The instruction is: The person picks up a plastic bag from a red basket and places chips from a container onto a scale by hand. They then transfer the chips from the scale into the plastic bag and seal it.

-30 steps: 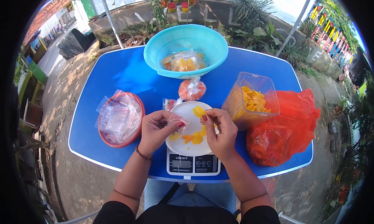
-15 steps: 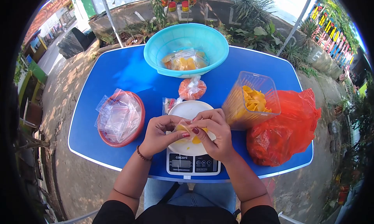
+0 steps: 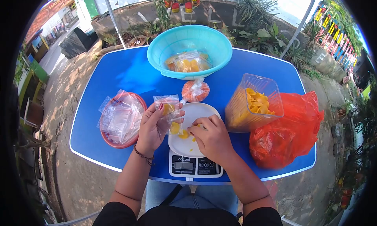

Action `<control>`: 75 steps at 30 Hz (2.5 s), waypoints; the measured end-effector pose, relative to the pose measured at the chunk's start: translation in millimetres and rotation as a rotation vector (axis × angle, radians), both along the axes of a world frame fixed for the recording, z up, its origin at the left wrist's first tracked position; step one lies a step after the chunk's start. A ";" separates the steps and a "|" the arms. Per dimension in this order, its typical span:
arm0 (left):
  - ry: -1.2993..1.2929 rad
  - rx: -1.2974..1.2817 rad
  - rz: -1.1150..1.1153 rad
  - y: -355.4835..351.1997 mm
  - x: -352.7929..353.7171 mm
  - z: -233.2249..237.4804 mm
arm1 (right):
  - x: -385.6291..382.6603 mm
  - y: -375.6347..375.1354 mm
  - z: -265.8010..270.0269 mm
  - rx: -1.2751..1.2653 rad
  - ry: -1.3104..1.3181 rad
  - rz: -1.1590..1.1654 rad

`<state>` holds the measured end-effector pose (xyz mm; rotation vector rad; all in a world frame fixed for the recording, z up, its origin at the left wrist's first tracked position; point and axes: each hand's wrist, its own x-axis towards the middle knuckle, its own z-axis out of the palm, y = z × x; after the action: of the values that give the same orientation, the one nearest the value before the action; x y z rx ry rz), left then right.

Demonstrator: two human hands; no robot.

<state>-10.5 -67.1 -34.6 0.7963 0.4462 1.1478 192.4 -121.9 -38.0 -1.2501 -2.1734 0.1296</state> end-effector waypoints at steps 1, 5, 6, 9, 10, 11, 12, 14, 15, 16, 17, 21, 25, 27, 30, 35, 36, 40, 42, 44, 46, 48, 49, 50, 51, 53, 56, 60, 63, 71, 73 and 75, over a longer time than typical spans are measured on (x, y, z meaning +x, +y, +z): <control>-0.010 0.011 -0.022 -0.2 0.1 -1.8 | 1.6 1.8 -2.4 -0.005 0.028 -0.001; 0.150 0.039 -0.002 -2.0 1.6 -4.9 | -7.7 -1.2 12.3 0.034 0.106 -0.090; 0.179 0.063 0.011 -2.4 2.2 -6.4 | -6.9 -0.7 11.7 0.024 0.096 -0.078; 0.237 0.135 0.042 -3.6 3.5 -10.7 | -2.6 0.5 5.1 -0.011 0.086 -0.050; 0.236 0.160 0.049 -3.9 3.8 -11.1 | -1.4 1.1 2.2 -0.024 0.096 -0.045; 0.235 0.185 0.055 -4.2 4.2 -11.4 | -0.7 1.0 0.7 -0.038 0.106 -0.039; 0.204 0.166 0.054 -4.3 4.1 -11.3 | -2.1 -0.2 2.1 -0.015 0.069 -0.030; 0.141 0.129 0.054 -3.5 3.0 -9.9 | -8.2 -3.4 9.1 0.032 -0.004 -0.010; 0.111 0.108 0.059 -2.9 2.9 -8.4 | -10.9 -5.1 12.6 0.027 -0.017 0.005; 0.081 0.086 0.064 -2.7 2.7 -6.7 | -13.6 -7.5 15.8 0.020 -0.030 0.019; 0.052 0.064 0.067 -2.5 2.5 -5.2 | -14.7 -8.8 17.1 0.014 -0.042 0.033; 0.041 0.049 0.069 -1.6 0.9 -2.7 | -11.4 -6.5 10.5 0.008 0.064 0.050; 0.197 0.085 0.034 -1.3 -0.6 -8.9 | -5.2 -3.8 14.9 -0.073 0.398 -0.016; 0.299 0.160 0.021 -4.5 -0.4 -10.2 | -3.8 -4.2 14.7 -0.072 0.626 -0.051; 0.456 0.304 0.037 -13.5 2.9 -6.2 | -3.8 -8.2 7.4 -0.028 0.935 -0.061; 0.615 0.470 0.043 -18.7 7.0 -4.6 | 3.6 -8.0 1.3 0.054 0.911 0.069; 0.630 0.490 0.030 -18.6 7.1 -3.8 | 6.6 -5.7 3.2 0.094 0.796 0.091; 0.536 0.478 -0.011 -19.8 8.7 0.0 | 9.6 -5.7 16.2 0.116 0.493 0.095; 0.441 0.437 -0.056 -17.3 8.5 -6.7 | 7.4 -8.6 22.2 0.074 0.513 0.067; 0.381 0.340 -0.038 -16.8 8.9 -5.0 | 3.6 -7.3 26.9 0.043 0.623 0.049; 0.318 0.287 0.006 -12.3 8.9 -5.4 | 8.9 -8.5 33.9 -0.175 0.545 0.001; 0.258 0.268 0.074 -7.0 6.3 -11.0 | 11.6 -7.7 33.9 -0.238 0.383 0.020; 0.194 0.168 0.027 -6.0 5.6 -9.6 | 12.2 -4.9 30.7 -0.187 0.261 0.059; 0.182 0.156 0.023 -5.9 4.5 -7.6 | 12.3 -3.9 27.2 -0.138 0.140 0.096; 0.170 0.144 0.018 -5.6 3.5 -5.0 | 11.6 -4.3 24.5 -0.145 0.133 0.095; 0.156 0.111 0.009 -4.2 4.0 -1.5 | 10.1 -3.6 20.3 -0.149 0.116 0.092; 0.139 0.053 -0.012 -4.9 5.3 -0.5 | 9.0 0.0 11.5 -0.116 0.091 0.110; 0.133 0.043 -0.042 -6.1 5.9 -1.9 | 5.6 2.9 4.6 -0.016 0.075 0.107; 0.216 0.081 -0.034 -4.0 3.2 -9.7 | 2.1 2.3 8.1 -0.005 0.082 0.076; 0.237 0.107 0.024 -6.3 2.9 -9.7 | -1.5 -0.8 9.1 -0.028 0.071 0.050; 0.233 0.103 0.042 -6.6 4.1 -8.6 | -0.8 1.8 5.5 -0.006 0.091 0.038; 0.238 0.105 0.018 -5.6 3.0 -8.3 | 0.1 2.5 5.0 0.013 0.171 0.013</control>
<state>-7.5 -72.7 -43.0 1.0281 0.5952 1.1047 192.5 -119.4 -33.1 -1.1740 -2.0326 0.2196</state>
